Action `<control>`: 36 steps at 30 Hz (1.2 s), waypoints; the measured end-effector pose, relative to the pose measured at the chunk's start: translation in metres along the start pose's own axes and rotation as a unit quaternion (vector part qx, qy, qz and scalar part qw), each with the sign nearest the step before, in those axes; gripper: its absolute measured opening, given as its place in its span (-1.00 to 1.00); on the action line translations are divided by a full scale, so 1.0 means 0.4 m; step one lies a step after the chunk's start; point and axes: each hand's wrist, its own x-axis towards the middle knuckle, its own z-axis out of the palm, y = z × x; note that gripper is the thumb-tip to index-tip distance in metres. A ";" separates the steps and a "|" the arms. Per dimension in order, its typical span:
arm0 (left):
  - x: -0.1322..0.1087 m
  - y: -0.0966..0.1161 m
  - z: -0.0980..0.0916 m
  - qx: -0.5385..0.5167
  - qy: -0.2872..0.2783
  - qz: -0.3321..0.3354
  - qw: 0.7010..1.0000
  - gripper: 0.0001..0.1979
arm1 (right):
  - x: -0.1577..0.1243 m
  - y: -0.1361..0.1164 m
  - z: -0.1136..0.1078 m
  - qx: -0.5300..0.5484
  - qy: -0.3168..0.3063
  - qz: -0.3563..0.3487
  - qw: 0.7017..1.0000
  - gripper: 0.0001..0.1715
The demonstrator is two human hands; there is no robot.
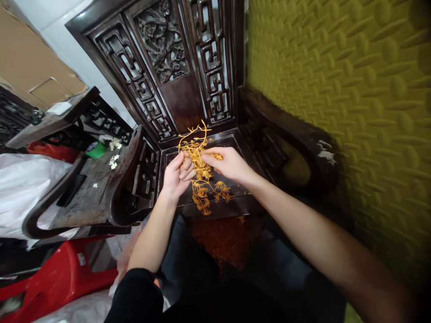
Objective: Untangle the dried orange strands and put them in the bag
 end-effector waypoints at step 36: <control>-0.023 0.074 -0.102 -0.167 0.047 0.064 0.983 -0.73 | -0.015 -0.042 -0.061 0.102 -0.011 0.088 0.991 -0.74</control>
